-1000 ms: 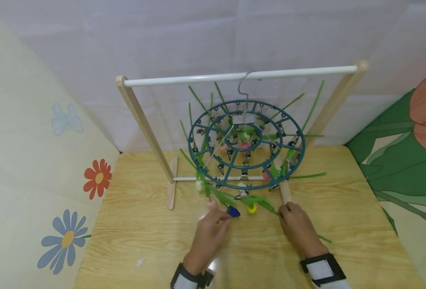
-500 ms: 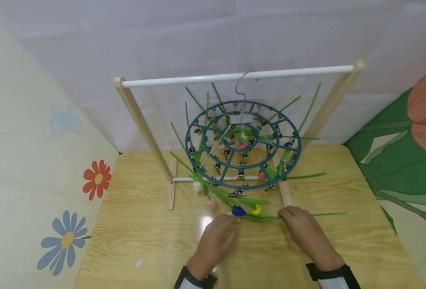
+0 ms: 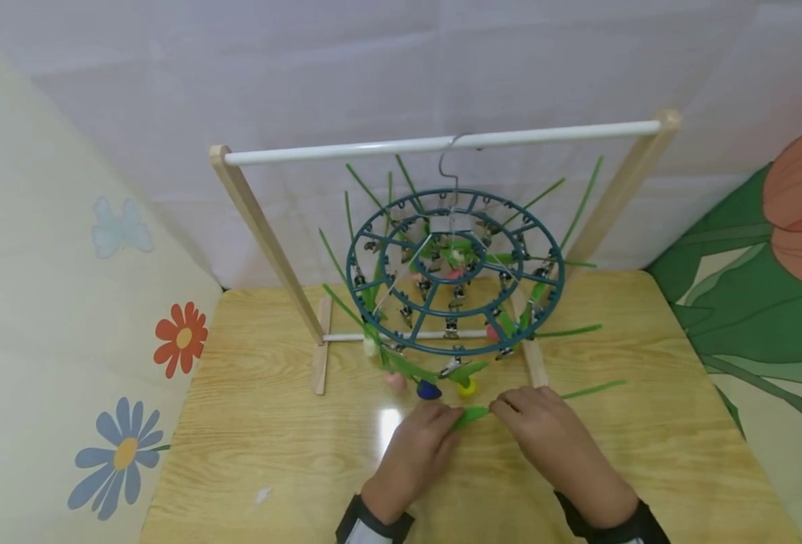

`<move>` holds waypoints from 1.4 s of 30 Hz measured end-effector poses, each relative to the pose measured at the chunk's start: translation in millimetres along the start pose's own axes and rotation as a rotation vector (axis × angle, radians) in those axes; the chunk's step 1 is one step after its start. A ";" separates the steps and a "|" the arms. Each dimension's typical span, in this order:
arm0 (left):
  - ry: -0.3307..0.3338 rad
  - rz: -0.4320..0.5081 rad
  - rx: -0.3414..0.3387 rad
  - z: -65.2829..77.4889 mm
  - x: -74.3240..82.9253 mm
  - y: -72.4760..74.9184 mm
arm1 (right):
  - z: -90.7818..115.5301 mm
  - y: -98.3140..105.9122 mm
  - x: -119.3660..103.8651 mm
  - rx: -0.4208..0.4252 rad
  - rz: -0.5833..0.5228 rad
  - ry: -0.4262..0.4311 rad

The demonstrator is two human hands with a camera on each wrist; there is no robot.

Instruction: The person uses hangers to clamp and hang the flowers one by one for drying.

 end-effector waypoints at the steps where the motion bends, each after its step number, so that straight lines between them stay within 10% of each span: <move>1: 0.012 -0.004 -0.001 -0.6 0.3 0.4 | -1.8 0.5 -1.2 0.005 -0.001 0.011; 13: 0.052 0.012 0.135 0.3 -6.0 0.6 | -16.0 0.0 -16.4 0.122 -0.036 0.113; 20: 0.038 0.049 0.275 9.5 -20.3 -1.2 | -7.0 2.9 -22.7 0.245 -0.358 0.173; 31: -0.007 0.256 0.442 10.9 -26.7 11.5 | -4.4 -1.6 26.1 0.115 -0.241 -0.329; 42: -0.014 0.521 0.462 9.8 -26.4 10.9 | -38.7 0.4 35.8 0.201 -0.397 -0.354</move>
Point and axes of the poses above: each hand's wrist, its own z-axis away from the middle knuckle, its own y-axis out of the back of the hand, x = y × z, the point moved 2 cm from there along -z, towards the middle knuckle, and after that the axes turned 8 degrees about z, right-handed, at the moved point
